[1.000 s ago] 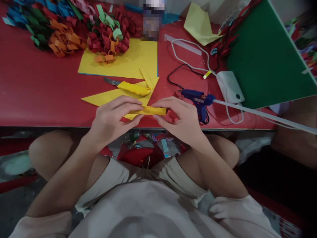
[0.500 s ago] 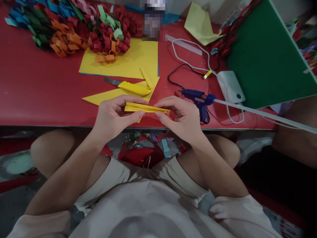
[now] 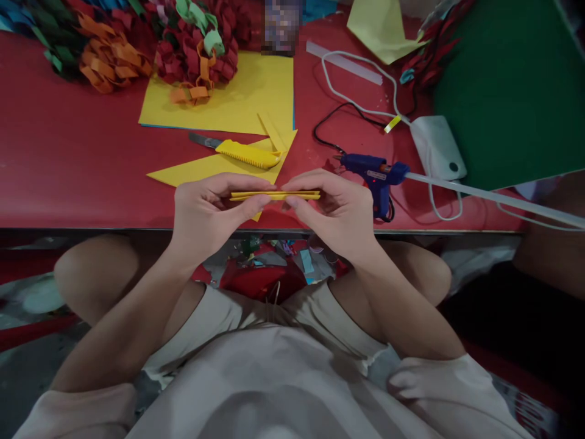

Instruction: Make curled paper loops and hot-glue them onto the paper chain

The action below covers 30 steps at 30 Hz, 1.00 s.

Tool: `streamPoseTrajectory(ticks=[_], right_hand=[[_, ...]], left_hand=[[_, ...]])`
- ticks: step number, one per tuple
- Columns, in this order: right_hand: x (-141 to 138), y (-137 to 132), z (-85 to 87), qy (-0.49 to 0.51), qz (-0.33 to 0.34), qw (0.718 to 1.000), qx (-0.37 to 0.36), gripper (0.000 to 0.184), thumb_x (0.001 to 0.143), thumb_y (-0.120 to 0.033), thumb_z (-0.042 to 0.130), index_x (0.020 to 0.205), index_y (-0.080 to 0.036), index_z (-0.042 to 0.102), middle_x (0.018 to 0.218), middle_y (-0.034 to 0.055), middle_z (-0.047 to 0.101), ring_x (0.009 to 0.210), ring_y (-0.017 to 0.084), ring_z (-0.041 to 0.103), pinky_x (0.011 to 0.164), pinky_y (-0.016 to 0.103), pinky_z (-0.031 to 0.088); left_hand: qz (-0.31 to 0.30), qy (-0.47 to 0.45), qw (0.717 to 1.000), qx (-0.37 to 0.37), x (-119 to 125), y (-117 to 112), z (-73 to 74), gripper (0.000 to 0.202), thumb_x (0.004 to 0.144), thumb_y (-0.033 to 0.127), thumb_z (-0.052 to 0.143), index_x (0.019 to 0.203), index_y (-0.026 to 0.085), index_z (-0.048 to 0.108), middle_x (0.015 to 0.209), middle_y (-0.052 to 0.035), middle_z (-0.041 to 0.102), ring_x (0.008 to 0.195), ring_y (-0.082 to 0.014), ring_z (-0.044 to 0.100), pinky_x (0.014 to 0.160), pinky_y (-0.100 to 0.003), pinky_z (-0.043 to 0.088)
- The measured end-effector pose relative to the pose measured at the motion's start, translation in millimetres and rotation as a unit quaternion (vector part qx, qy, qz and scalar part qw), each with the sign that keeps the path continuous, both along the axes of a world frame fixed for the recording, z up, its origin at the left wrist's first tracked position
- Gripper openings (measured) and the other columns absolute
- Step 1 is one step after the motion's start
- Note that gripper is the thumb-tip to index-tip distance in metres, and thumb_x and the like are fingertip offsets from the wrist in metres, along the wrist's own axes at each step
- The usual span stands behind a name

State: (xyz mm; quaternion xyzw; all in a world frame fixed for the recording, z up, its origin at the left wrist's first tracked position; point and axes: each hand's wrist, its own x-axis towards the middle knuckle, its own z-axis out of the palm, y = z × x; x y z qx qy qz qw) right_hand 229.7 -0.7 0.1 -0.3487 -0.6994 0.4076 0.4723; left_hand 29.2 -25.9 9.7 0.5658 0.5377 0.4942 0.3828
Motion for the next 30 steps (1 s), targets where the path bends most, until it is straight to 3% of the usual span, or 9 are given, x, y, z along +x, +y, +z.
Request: streamPoseTrajectory(ticks=[16,22,30], right_hand=[[-0.4,-1.3,2.8,-0.021,-0.021,1.000,0.000,0.015,0.090,-0.033,0.071,0.097,-0.021,0.077,0.097,0.0051,0.074,0.088,0.017,0.071,0.077,0.032,0.061],[-0.4,-1.4,3.3,0.007,-0.006,1.000,-0.003,0.009,0.089,-0.020,0.070,0.094,-0.019,0.077,0.094,0.0048,0.075,0.084,0.017,0.073,0.076,0.031,0.062],[-2.3,-1.6,1.6,0.009,-0.009,1.000,0.003,0.008,0.090,-0.017,0.069,0.093,-0.018,0.076,0.090,0.0039,0.076,0.078,0.014,0.073,0.075,0.030,0.061]], left_hand=[[-0.013,0.050,0.999,0.013,-1.0,-3.0,-1.7,0.016,0.087,0.037,0.076,0.098,0.025,0.078,0.089,0.0010,0.079,0.082,-0.0200,0.077,0.073,-0.032,0.067],[-0.010,0.044,0.998,0.045,-1.7,-3.2,-3.1,0.018,0.087,0.039,0.076,0.097,0.024,0.078,0.086,0.0005,0.080,0.080,-0.0189,0.077,0.073,-0.030,0.066],[-0.003,0.067,0.996,0.053,-3.6,-2.2,-4.4,0.015,0.088,0.036,0.075,0.097,0.024,0.079,0.085,0.0000,0.080,0.076,-0.0166,0.076,0.069,-0.025,0.063]])
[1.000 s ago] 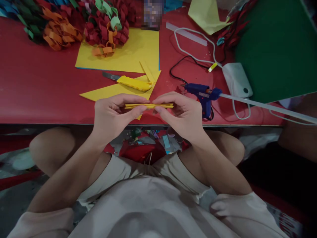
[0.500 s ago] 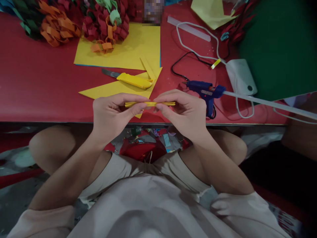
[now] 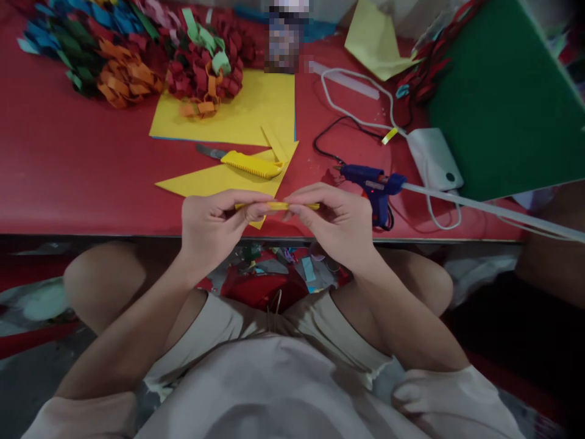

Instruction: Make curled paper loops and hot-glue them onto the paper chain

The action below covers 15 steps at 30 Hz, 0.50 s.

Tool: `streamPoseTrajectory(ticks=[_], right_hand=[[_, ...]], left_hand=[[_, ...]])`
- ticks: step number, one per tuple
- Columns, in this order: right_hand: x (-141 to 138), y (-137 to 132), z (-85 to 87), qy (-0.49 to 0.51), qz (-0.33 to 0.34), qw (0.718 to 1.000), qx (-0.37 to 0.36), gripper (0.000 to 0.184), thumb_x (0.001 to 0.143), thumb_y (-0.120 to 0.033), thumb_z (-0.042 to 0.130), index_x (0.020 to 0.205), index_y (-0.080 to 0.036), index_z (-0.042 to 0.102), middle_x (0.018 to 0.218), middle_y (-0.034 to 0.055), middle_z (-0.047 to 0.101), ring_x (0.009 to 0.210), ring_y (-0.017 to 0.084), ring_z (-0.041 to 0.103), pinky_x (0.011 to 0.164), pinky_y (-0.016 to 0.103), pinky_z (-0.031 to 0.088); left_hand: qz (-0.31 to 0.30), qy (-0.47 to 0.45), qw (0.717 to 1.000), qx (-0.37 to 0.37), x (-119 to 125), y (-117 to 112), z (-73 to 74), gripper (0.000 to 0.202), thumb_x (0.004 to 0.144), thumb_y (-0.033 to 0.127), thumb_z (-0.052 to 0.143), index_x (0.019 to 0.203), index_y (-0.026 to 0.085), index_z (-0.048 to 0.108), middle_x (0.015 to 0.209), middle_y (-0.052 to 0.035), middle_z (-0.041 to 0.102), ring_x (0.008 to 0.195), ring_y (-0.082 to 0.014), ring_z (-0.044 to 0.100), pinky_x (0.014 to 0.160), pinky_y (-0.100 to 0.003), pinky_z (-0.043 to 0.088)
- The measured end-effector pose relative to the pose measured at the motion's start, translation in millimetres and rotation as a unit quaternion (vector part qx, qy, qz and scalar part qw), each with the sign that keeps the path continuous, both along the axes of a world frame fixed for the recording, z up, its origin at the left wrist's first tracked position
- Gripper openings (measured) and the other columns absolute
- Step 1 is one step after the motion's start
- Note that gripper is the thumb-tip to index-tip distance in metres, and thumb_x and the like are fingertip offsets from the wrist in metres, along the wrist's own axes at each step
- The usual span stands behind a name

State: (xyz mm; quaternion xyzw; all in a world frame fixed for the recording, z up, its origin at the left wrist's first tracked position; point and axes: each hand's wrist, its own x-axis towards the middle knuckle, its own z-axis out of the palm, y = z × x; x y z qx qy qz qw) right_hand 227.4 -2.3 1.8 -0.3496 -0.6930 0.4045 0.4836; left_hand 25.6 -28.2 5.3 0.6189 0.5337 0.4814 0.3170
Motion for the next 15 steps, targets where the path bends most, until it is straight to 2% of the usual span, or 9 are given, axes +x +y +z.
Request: streamPoseTrajectory(ticks=[4,7,9,12,15], right_hand=[[0.8,1.6,3.8,-0.012,0.003,0.999,0.030,0.010,0.091,-0.013,0.066,0.094,-0.017,0.075,0.089,0.0052,0.076,0.080,0.014,0.073,0.075,0.029,0.059],[2.9,3.1,7.9,-0.079,0.007,0.993,0.086,0.009,0.093,-0.015,0.065,0.097,-0.018,0.073,0.092,0.0053,0.076,0.085,0.014,0.072,0.077,0.028,0.056],[4.0,3.9,8.8,-0.161,0.013,0.977,0.141,0.010,0.094,-0.021,0.067,0.102,-0.019,0.071,0.097,0.0057,0.076,0.092,0.016,0.071,0.082,0.031,0.053],[3.5,5.1,5.5,-0.267,0.017,0.937,0.224,0.014,0.094,-0.028,0.069,0.104,-0.019,0.069,0.101,0.0056,0.078,0.100,0.020,0.069,0.087,0.036,0.046],[0.3,6.8,0.2,-0.296,0.013,0.917,0.268,0.007,0.097,-0.024,0.064,0.097,-0.019,0.069,0.094,0.0032,0.079,0.092,0.017,0.070,0.082,0.036,0.040]], left_hand=[[-0.046,0.028,0.999,-0.001,-6.3,2.2,4.1,0.015,0.085,0.035,0.077,0.094,0.024,0.080,0.085,-0.0004,0.080,0.074,-0.0173,0.076,0.065,-0.023,0.059],[-0.058,0.083,0.994,0.041,-11.5,2.3,6.7,0.012,0.088,0.035,0.073,0.091,0.026,0.080,0.083,0.0010,0.080,0.071,-0.0171,0.075,0.062,-0.024,0.057],[-0.067,0.141,0.984,0.091,-14.1,1.0,6.7,0.011,0.091,0.034,0.069,0.092,0.028,0.079,0.084,0.0021,0.080,0.072,-0.0165,0.075,0.064,-0.024,0.057],[-0.113,0.198,0.960,0.161,-15.2,-1.4,4.7,0.013,0.095,0.028,0.064,0.098,0.027,0.077,0.090,0.0016,0.080,0.074,-0.0146,0.075,0.068,-0.023,0.057],[-0.140,0.213,0.951,0.176,-13.8,-1.9,4.6,0.013,0.096,0.023,0.063,0.101,0.024,0.074,0.094,0.0000,0.080,0.076,-0.0134,0.075,0.072,-0.021,0.057]])
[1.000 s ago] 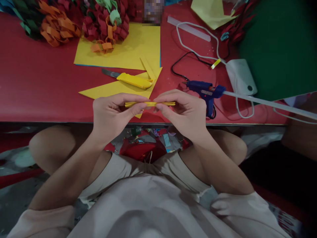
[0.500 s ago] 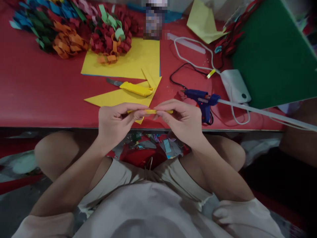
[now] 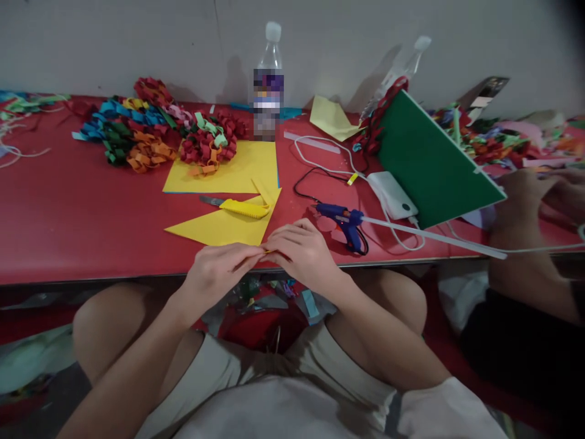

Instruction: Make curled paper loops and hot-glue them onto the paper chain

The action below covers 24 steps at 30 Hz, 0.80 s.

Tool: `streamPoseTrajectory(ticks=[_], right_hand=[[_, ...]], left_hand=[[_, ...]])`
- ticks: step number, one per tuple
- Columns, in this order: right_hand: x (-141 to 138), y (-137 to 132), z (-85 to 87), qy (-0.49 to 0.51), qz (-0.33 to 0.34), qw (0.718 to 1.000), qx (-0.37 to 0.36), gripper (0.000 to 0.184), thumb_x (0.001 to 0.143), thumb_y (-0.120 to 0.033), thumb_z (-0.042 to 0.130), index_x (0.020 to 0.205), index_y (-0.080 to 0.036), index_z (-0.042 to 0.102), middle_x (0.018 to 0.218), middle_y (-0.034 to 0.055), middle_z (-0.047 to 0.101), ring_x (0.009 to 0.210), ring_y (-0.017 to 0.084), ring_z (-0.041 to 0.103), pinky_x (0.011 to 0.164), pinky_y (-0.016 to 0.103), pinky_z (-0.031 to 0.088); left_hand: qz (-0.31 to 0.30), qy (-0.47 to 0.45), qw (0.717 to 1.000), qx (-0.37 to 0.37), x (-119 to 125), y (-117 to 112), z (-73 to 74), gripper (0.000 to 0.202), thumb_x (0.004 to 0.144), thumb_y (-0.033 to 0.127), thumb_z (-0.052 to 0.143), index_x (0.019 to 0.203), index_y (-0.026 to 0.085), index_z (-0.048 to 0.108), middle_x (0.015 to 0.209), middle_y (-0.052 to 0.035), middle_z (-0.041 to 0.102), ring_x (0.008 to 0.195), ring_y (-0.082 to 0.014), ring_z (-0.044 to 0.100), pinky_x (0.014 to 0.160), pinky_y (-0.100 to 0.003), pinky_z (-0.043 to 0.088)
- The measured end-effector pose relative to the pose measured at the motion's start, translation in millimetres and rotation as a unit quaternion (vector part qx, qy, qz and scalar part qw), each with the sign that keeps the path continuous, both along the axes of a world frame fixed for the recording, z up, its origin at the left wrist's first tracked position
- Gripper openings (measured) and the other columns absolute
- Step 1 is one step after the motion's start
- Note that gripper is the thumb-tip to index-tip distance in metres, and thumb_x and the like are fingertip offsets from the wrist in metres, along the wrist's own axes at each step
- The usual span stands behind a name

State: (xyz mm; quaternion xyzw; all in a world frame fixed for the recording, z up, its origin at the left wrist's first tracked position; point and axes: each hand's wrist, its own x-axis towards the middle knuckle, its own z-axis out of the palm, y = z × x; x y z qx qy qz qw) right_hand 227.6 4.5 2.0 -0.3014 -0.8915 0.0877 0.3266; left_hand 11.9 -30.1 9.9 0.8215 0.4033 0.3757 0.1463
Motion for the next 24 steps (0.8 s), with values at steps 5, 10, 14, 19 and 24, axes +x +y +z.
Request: streamPoseTrajectory(ticks=[5,10,14,19,24], right_hand=[[-5.6,3.8,-1.1,-0.049,-0.025,0.998,0.001,0.018,0.100,-0.024,0.058,0.088,-0.017,0.070,0.086,0.0036,0.078,0.081,0.015,0.070,0.077,0.035,0.034],[-2.7,5.8,-0.2,-0.102,-0.028,0.994,0.015,0.021,0.103,-0.022,0.052,0.099,-0.018,0.072,0.094,0.0055,0.079,0.086,0.015,0.070,0.083,0.036,0.033],[9.1,4.2,-2.6,-0.105,-0.039,0.993,0.031,0.021,0.104,-0.021,0.051,0.103,-0.018,0.072,0.096,0.0052,0.079,0.086,0.015,0.071,0.084,0.036,0.033],[24.8,0.0,-8.8,-0.099,-0.046,0.993,0.044,0.021,0.104,-0.021,0.051,0.104,-0.016,0.071,0.096,0.0063,0.079,0.088,0.016,0.072,0.080,0.036,0.036],[24.8,-5.2,-22.4,-0.180,-0.079,0.977,0.084,0.032,0.102,-0.009,0.043,0.121,-0.012,0.068,0.124,0.0135,0.073,0.114,0.024,0.068,0.089,0.042,0.041]], left_hand=[[0.044,0.010,0.999,-0.015,-1.3,4.3,3.6,0.013,0.095,0.033,0.064,0.090,0.026,0.075,0.083,0.0020,0.079,0.070,-0.0164,0.075,0.064,-0.024,0.058],[0.010,0.057,0.998,0.023,-9.5,9.3,-7.2,0.019,0.098,0.027,0.058,0.106,0.028,0.075,0.104,-0.0011,0.080,0.088,-0.0197,0.078,0.082,-0.031,0.064],[0.008,0.058,0.997,0.046,-16.8,9.1,-13.8,0.022,0.097,0.023,0.060,0.112,0.029,0.074,0.111,-0.0008,0.078,0.094,-0.0199,0.078,0.089,-0.032,0.064],[0.001,0.080,0.995,0.060,-26.4,7.7,-14.2,0.026,0.098,0.019,0.056,0.115,0.030,0.073,0.112,0.0009,0.078,0.095,-0.0187,0.077,0.088,-0.030,0.065],[-0.052,0.210,0.974,0.059,-34.4,12.3,-23.0,0.053,0.096,0.002,0.038,0.142,0.022,0.057,0.150,-0.0076,0.054,0.139,-0.0244,0.052,0.113,-0.044,0.051]])
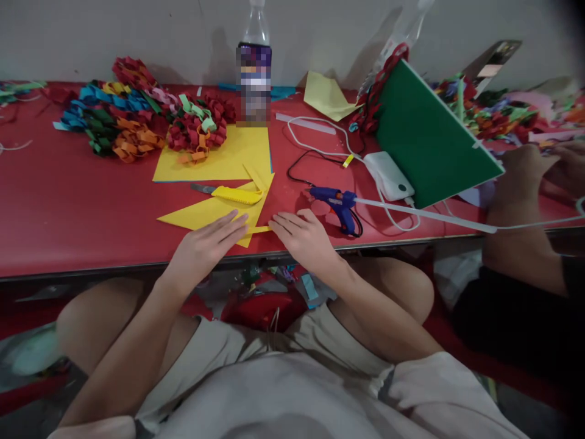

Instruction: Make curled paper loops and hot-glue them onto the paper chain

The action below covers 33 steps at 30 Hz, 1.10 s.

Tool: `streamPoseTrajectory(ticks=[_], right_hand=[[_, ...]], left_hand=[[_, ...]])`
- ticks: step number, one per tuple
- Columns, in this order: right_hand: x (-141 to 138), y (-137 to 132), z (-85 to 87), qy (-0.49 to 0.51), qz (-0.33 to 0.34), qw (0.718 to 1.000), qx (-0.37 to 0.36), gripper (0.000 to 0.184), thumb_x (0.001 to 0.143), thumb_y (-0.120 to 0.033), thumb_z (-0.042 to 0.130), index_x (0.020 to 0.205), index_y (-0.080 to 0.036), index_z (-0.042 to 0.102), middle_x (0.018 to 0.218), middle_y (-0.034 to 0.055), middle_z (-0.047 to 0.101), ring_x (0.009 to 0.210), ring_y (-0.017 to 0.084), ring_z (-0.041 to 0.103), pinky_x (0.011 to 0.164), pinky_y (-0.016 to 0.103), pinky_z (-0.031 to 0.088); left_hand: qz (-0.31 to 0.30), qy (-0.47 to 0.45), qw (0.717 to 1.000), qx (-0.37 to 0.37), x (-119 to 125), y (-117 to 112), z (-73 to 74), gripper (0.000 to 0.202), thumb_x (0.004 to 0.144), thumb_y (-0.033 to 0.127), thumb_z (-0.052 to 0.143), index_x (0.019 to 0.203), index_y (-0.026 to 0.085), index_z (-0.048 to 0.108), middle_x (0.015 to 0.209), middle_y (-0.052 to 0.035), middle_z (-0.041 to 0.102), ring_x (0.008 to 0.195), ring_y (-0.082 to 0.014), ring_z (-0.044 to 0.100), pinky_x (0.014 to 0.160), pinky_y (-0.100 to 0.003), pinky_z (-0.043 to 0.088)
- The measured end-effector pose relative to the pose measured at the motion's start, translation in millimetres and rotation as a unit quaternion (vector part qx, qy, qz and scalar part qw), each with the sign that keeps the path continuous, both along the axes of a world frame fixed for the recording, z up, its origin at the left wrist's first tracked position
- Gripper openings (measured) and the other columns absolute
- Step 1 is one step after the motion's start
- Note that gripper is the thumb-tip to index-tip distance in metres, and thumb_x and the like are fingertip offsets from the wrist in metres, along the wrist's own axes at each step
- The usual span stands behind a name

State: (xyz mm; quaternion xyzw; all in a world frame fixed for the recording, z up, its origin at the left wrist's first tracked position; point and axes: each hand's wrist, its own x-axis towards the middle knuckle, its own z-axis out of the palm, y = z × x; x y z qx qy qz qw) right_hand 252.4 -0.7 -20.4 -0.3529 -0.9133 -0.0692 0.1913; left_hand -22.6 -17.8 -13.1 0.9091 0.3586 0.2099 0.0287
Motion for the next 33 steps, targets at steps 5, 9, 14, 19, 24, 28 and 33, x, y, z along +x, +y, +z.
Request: streamPoseTrajectory(ticks=[5,9,14,19,24,28,33], right_hand=[[-1.6,-11.8,1.2,-0.084,-0.017,0.995,-0.048,0.043,0.098,-0.006,0.042,0.138,-0.006,0.058,0.150,0.0176,0.053,0.139,0.030,0.051,0.100,0.047,0.045],[-4.7,-21.7,8.4,-0.115,-0.036,0.989,-0.086,0.051,0.097,-0.007,0.039,0.147,-0.001,0.048,0.157,0.0207,0.042,0.146,0.031,0.043,0.107,0.049,0.044],[-11.1,-26.4,6.2,-0.137,-0.070,0.984,-0.092,0.051,0.099,-0.009,0.036,0.147,0.001,0.047,0.157,0.0218,0.040,0.147,0.031,0.041,0.110,0.052,0.043],[-9.8,-27.0,2.1,-0.133,-0.078,0.984,-0.085,0.052,0.099,-0.008,0.035,0.150,-0.003,0.045,0.158,0.0205,0.039,0.149,0.030,0.039,0.113,0.053,0.042],[-11.0,-26.8,5.1,-0.152,-0.082,0.980,-0.094,0.052,0.100,-0.008,0.033,0.150,0.000,0.043,0.159,0.0200,0.038,0.149,0.031,0.039,0.113,0.054,0.042],[-10.7,-27.3,11.7,-0.163,-0.084,0.977,-0.105,0.053,0.099,-0.009,0.034,0.152,0.000,0.041,0.160,0.0193,0.036,0.149,0.032,0.039,0.113,0.053,0.041],[-7.9,-26.9,24.0,-0.155,-0.071,0.976,-0.136,0.054,0.099,-0.011,0.038,0.152,-0.003,0.040,0.161,0.0175,0.037,0.148,0.032,0.039,0.109,0.049,0.043]], left_hand=[[0.018,0.128,0.991,-0.038,2.8,-6.0,1.0,0.066,0.088,-0.006,0.032,0.148,0.014,0.051,0.159,-0.0097,0.041,0.154,-0.0301,0.025,0.122,-0.059,0.035],[0.035,0.128,0.991,-0.030,35.7,-16.6,-0.8,0.059,0.091,0.008,0.040,0.150,0.004,0.045,0.162,-0.0147,0.034,0.155,-0.0295,0.024,0.127,-0.053,0.027],[0.059,0.119,0.991,-0.004,66.6,-22.6,-14.4,0.055,0.101,0.024,0.038,0.150,0.000,0.043,0.159,-0.0181,0.038,0.150,-0.0298,0.036,0.124,-0.047,0.033],[0.133,0.127,0.983,0.013,47.8,-33.0,-11.3,0.049,0.102,0.022,0.038,0.145,0.001,0.052,0.153,-0.0196,0.046,0.143,-0.0315,0.047,0.120,-0.049,0.039],[0.155,0.139,0.978,0.029,42.4,-37.7,-6.3,0.048,0.102,0.021,0.037,0.141,-0.002,0.055,0.148,-0.0217,0.051,0.138,-0.0342,0.052,0.116,-0.051,0.043],[0.165,0.148,0.974,0.044,43.2,-37.1,-4.6,0.047,0.102,0.021,0.038,0.136,-0.003,0.059,0.142,-0.0229,0.057,0.133,-0.0352,0.057,0.116,-0.051,0.042],[0.170,0.127,0.976,0.038,36.0,-28.7,2.2,0.037,0.101,0.021,0.045,0.121,0.003,0.070,0.130,-0.0213,0.068,0.129,-0.0380,0.060,0.112,-0.056,0.041]])
